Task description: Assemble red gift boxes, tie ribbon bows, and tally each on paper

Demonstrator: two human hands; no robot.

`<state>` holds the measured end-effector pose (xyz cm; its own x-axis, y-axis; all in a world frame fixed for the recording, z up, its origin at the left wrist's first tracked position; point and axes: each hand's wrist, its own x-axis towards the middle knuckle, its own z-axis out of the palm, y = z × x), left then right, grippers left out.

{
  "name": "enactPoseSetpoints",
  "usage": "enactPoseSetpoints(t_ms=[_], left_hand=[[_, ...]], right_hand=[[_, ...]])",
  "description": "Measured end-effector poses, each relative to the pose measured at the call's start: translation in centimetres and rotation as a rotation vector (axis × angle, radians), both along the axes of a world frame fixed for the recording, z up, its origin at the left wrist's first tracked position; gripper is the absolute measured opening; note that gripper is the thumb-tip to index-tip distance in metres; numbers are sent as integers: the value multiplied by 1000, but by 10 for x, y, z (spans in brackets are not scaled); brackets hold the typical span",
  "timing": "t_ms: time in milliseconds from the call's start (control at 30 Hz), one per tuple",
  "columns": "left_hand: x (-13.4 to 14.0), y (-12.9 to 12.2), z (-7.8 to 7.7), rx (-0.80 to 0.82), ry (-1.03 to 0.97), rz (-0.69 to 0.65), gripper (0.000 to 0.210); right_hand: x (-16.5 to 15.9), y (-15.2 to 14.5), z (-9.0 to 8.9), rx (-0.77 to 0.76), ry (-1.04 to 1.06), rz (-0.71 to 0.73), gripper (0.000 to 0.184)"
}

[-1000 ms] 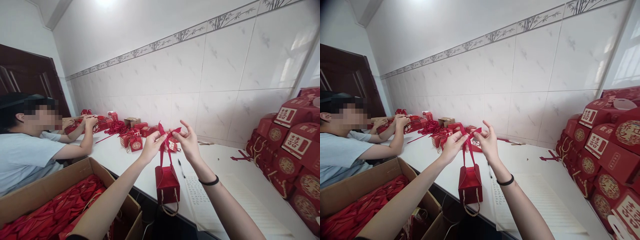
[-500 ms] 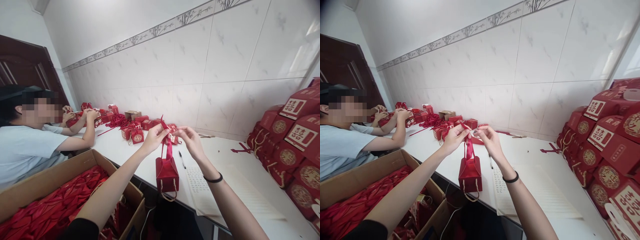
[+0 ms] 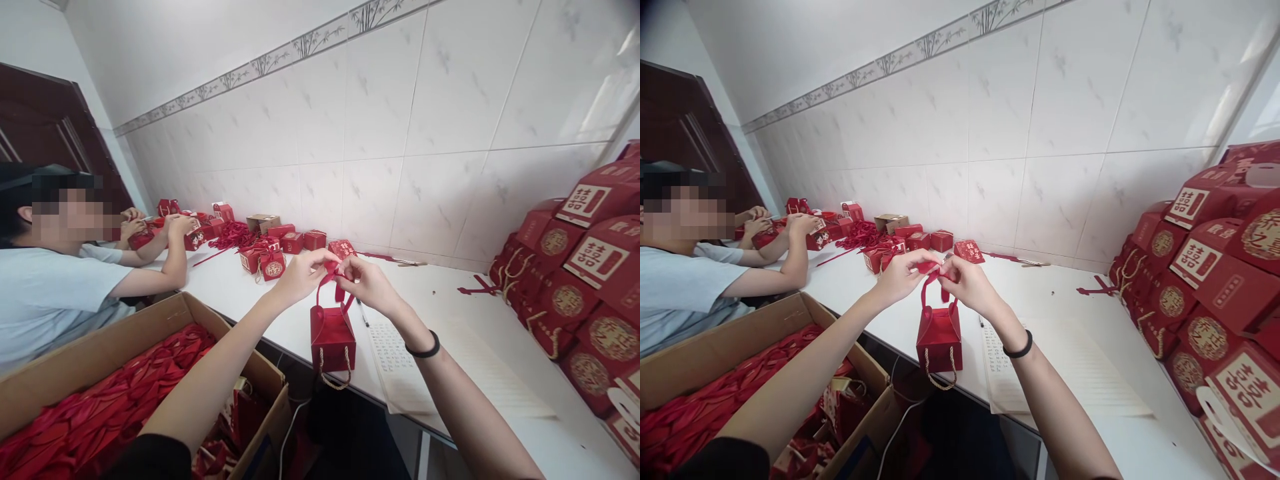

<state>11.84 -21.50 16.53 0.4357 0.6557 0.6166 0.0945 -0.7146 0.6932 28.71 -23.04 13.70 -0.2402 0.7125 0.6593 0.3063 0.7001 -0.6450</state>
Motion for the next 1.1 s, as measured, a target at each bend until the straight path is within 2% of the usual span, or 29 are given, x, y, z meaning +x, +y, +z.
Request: enactPoseSetpoints(t_ms=[133, 200, 267, 400, 533, 633, 800, 967, 1100], left_hand=[[2, -3, -4, -15, -64, 27, 11], [4, -4, -6, -55, -147, 36, 5], [6, -5, -8, -97, -216, 22, 10], [4, -2, -16, -186, -333, -38, 23], [2, 2, -24, -245, -465, -63, 24], [3, 0, -30, -288, -565, -75, 22], [1, -4, -43, -428, -785, 62, 15], [-23, -9, -61, -587, -896, 202, 12], [-53, -13, -77, -690, -809, 334, 14]], right_hand=[[-5, 1, -4, 133, -111, -239, 9], [-8, 1, -6, 129, -107, -304, 17], [-10, 0, -7, 110, -75, -312, 23], [-11, -4, -6, 49, 79, -175, 20], [-11, -4, -5, -202, 390, 47, 23], [-14, 0, -8, -267, 633, 57, 28], [-12, -1, -14, -124, 745, -232, 40], [11, -5, -30, -198, 799, -270, 49], [40, -6, -52, -295, 789, -324, 59]])
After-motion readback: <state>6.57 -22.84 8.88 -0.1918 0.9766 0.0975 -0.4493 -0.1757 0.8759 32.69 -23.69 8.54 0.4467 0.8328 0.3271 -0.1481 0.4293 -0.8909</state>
